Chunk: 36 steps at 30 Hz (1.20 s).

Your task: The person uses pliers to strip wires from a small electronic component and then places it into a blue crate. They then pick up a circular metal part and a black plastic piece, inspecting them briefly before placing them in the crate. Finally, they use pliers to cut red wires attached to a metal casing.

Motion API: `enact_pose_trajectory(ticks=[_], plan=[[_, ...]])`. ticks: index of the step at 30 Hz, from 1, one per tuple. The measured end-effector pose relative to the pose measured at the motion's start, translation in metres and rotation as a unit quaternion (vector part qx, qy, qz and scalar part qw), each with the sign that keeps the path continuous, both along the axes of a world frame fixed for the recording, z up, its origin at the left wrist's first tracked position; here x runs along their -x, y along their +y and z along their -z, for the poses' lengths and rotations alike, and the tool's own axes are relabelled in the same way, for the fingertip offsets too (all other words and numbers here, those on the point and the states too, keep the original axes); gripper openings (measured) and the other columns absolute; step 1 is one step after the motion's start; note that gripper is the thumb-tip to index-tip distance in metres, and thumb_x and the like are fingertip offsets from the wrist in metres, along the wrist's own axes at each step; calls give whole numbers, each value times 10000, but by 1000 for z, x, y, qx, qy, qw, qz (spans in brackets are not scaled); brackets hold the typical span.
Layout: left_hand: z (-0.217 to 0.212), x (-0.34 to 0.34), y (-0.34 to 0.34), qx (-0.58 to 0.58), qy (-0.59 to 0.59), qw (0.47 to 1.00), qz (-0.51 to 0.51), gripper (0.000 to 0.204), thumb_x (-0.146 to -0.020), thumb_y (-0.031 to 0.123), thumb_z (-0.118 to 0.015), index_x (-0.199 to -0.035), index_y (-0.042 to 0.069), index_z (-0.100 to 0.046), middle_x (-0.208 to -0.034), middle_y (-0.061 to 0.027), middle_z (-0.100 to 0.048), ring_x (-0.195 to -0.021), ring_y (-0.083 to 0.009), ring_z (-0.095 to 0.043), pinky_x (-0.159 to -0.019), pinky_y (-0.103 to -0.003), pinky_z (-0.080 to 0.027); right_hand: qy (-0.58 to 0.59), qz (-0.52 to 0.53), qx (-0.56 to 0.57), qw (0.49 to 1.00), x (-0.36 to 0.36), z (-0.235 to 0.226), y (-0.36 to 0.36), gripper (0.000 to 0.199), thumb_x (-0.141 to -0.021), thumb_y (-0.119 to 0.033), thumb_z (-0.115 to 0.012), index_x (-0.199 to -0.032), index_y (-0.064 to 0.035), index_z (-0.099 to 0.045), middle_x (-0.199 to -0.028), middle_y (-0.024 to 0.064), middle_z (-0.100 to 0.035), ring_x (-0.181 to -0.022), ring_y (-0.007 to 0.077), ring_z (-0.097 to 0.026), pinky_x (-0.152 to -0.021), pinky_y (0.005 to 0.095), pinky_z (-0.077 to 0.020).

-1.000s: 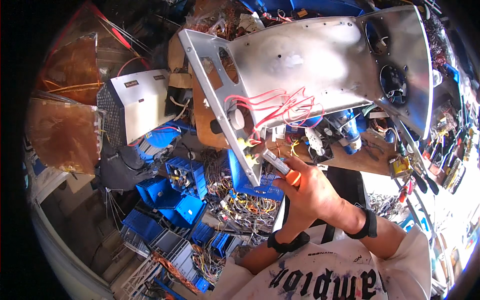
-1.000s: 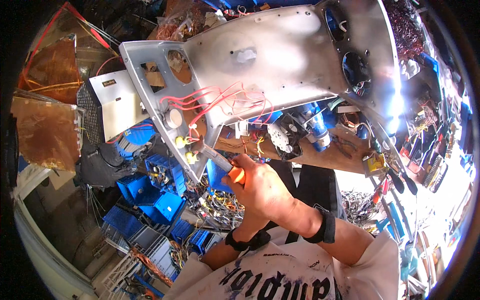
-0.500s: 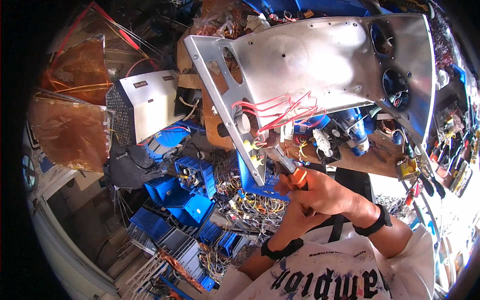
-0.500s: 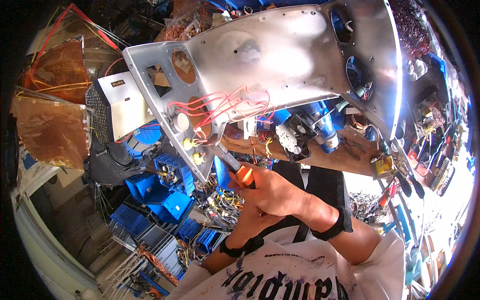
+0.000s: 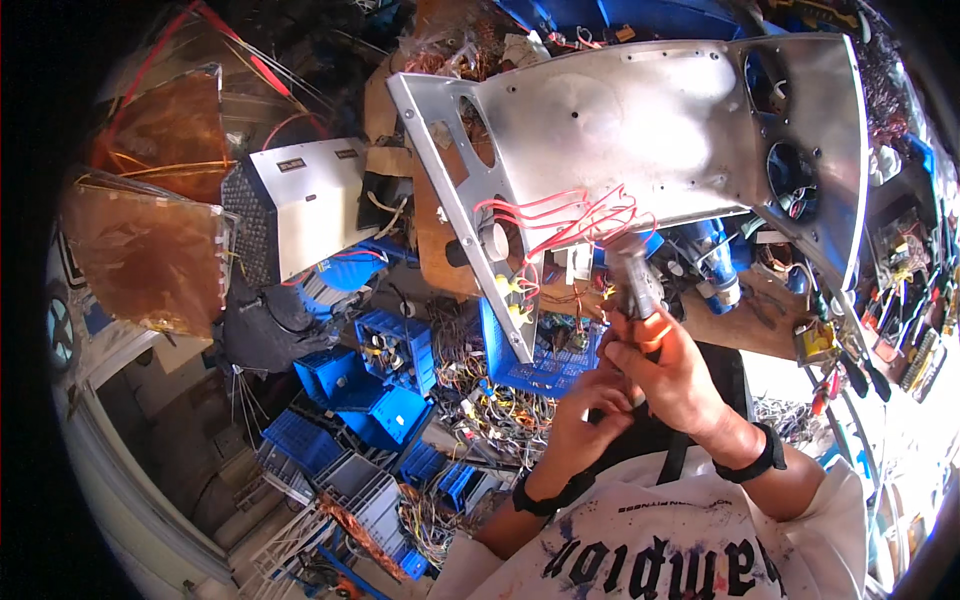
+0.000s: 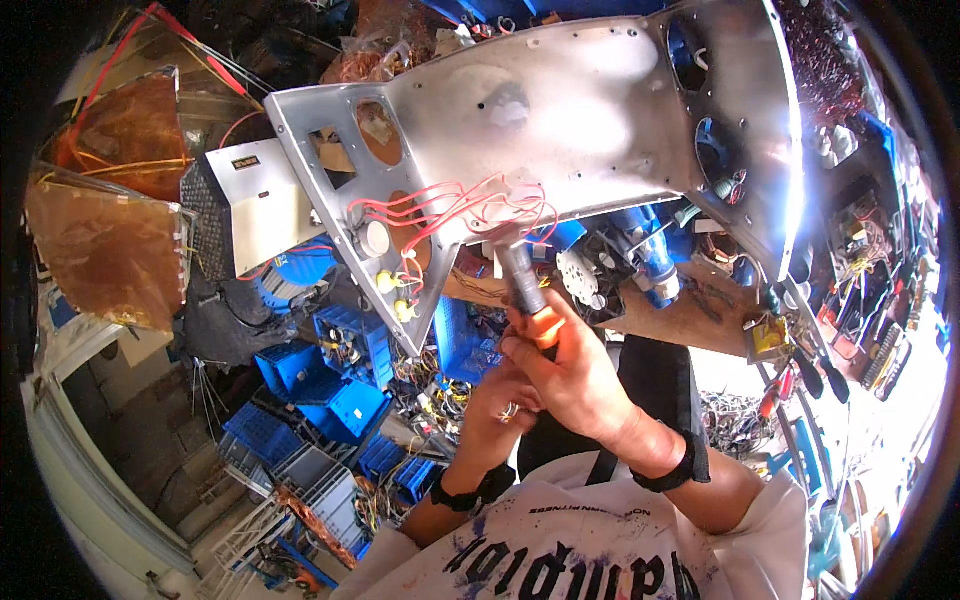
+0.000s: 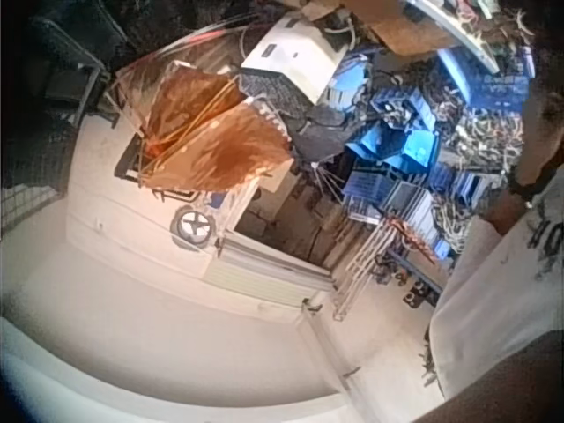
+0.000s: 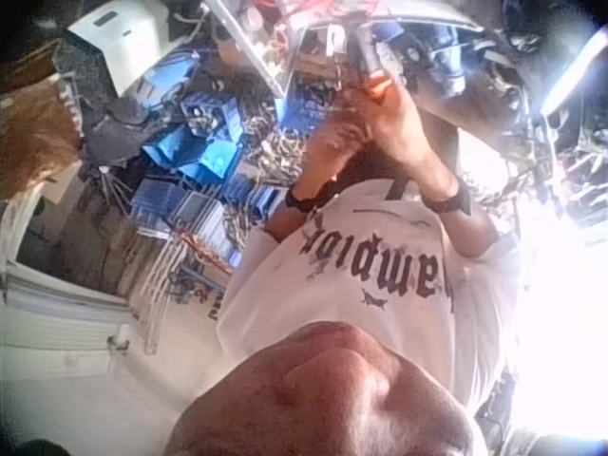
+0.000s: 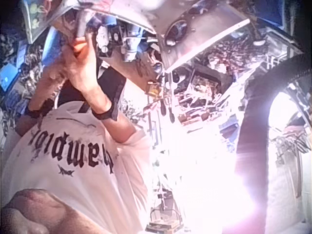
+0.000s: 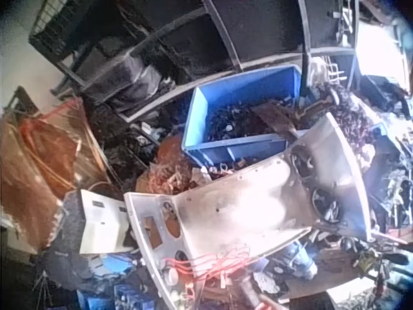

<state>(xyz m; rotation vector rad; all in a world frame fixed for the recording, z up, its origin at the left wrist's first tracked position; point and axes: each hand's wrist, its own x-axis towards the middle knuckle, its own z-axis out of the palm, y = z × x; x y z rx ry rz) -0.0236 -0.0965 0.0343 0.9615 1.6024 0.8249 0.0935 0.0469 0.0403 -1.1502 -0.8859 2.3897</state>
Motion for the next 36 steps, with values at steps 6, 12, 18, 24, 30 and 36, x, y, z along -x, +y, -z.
enact_pose_trajectory(ticks=[6,12,18,24,30,36], plan=[[-36,26,26,-257,210,902,-276,334,-839,14,-616,-1133,4,-458,-1032,-116,-508,-874,-194,-519,-807,-318,-462,81,64,-10,995,27,-24,35,271,-859,18,-604,-1114,-38,-534,-832,-23,-538,-647,24,-458,-553,201,-398],[-44,27,65,-208,210,925,-239,491,-892,33,-608,-1326,-26,-386,-1274,-142,-489,-1097,-195,-548,-925,-311,-448,85,60,-2,995,55,-32,56,230,-853,-72,-657,-1055,-30,-555,-697,-36,-551,-476,37,-442,-434,208,-362],[-40,28,73,-205,193,931,-232,488,-874,-4,-628,-1298,-46,-390,-1289,-168,-426,-1108,-225,-533,-860,-309,-511,107,6,-31,994,57,-23,64,270,-856,-127,-679,-1052,-26,-524,-716,13,-579,-504,94,-565,-394,232,-420],[-39,24,75,-214,177,929,-245,461,-880,-11,-619,-1287,-43,-403,-1278,-169,-431,-1148,-240,-513,-869,-325,-519,107,-8,-52,993,54,-23,75,153,-861,-137,-635,-950,-40,-557,-575,-1,-527,-402,97,-508,-341,246,-364],[-38,22,75,-182,181,940,-224,438,-904,-60,-549,-1312,-7,-399,-1281,-121,-488,-1097,-168,-554,-903,-277,-460,37,-19,-242,969,50,-10,99,191,-782,-110,-680,-884,-14,-550,-680,49,-560,-653,138,-576,-614,296,-464],[-33,23,78,-181,210,932,-235,430,-862,-48,-622,-1252,-32,-442,-1235,-147,-484,-1041,-202,-572,-800,-286,-525,6,-65,-224,972,47,-9,109,208,-772,-115,-693,-886,-12,-553,-707,69,-552,-685,149,-517,-669,330,-443]])
